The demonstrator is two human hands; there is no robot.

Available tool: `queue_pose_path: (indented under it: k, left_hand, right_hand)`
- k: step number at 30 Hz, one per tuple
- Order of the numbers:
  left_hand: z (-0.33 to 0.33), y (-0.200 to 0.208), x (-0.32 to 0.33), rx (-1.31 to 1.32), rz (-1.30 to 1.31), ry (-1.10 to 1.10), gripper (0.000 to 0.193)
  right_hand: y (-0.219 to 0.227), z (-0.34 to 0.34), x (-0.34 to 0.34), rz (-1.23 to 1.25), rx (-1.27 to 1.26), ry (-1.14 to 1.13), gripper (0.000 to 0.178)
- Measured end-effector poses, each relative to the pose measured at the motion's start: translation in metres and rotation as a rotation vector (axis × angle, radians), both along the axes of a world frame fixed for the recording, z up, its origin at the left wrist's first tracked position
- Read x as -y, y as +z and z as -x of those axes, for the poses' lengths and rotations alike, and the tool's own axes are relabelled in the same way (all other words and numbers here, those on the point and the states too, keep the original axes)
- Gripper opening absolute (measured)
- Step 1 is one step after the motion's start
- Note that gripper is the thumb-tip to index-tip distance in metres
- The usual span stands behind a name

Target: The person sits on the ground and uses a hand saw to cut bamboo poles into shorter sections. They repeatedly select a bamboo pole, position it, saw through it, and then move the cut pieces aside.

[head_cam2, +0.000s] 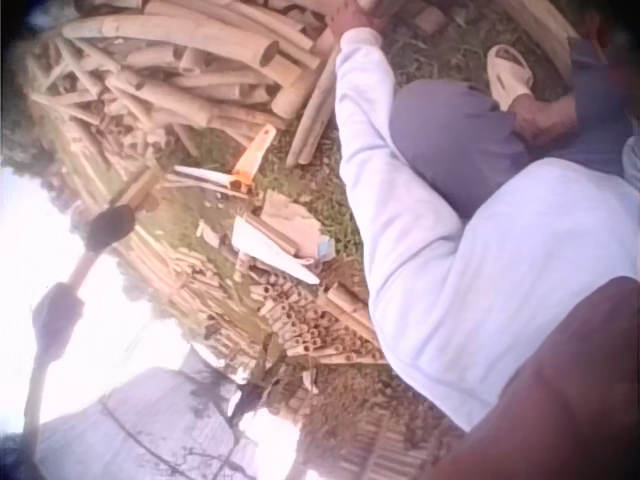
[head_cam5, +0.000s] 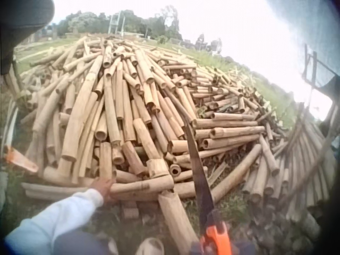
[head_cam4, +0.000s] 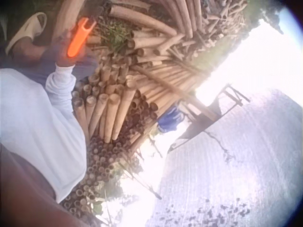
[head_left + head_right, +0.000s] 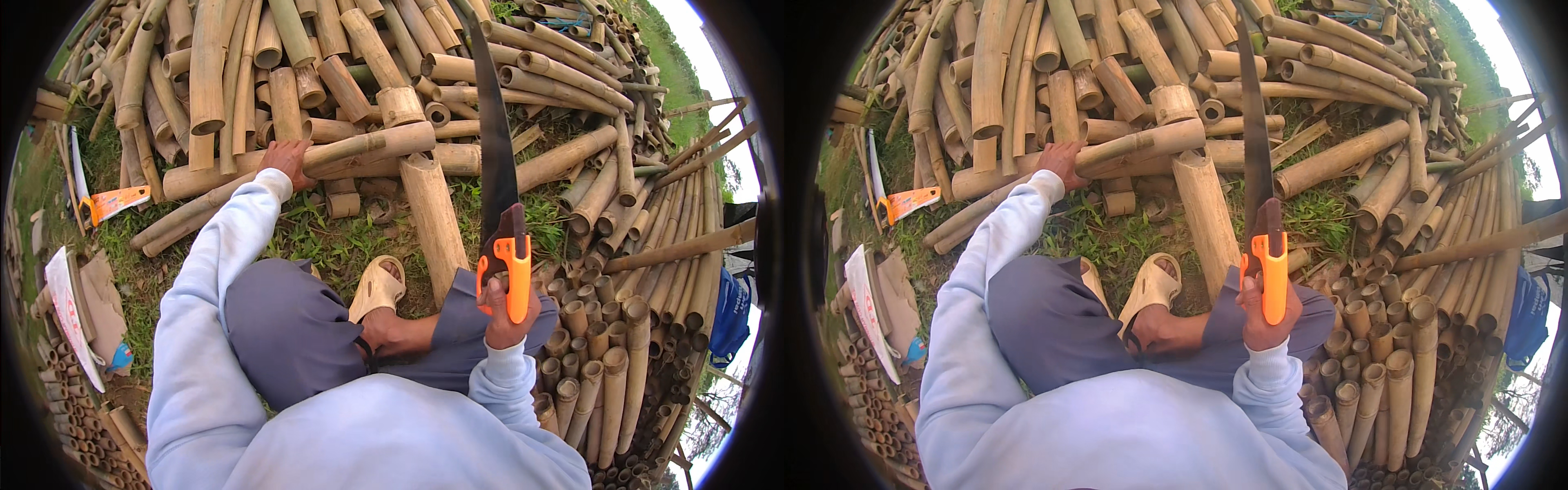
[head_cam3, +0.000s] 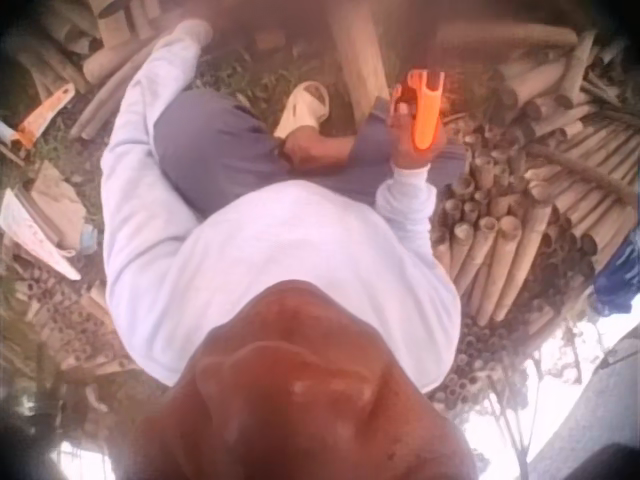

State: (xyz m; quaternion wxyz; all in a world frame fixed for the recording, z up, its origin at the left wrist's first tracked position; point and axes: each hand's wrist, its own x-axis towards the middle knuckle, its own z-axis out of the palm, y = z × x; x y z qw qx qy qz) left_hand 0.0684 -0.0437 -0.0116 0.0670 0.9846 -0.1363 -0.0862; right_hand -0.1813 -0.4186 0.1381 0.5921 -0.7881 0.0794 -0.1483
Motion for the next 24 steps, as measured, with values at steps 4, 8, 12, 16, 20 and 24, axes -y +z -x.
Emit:
queue_pose_path:
  k: [4, 8, 12, 16, 20, 24]
  left_hand:
    - [0.001, -0.008, -0.004, 0.020, 0.023, 0.002, 0.088]
    - [0.001, 0.004, 0.003, -0.008, -0.004, -0.005, 0.084]
    - [0.003, 0.006, 0.002, -0.011, -0.004, 0.007, 0.083]
    - [0.004, 0.011, 0.004, -0.051, -0.017, 0.019, 0.081]
    - [0.002, 0.010, 0.006, -0.028, 0.003, 0.027, 0.079]
    - [0.002, 0.004, 0.002, 0.015, 0.011, 0.019, 0.078]
  right_hand:
    - [-0.007, -0.014, -0.040, -0.145, -0.150, 0.065, 0.024]
    - [-0.046, -0.019, -0.050, -0.054, -0.111, 0.097, 0.023]
    - [-0.060, -0.016, -0.051, -0.035, -0.124, 0.122, 0.024]
    - [-0.067, -0.008, -0.046, 0.060, -0.109, 0.204, 0.023]
    - [-0.062, -0.019, -0.059, 0.016, -0.163, 0.252, 0.019]
    - [-0.062, -0.039, -0.066, 0.094, -0.175, 0.277, 0.018]
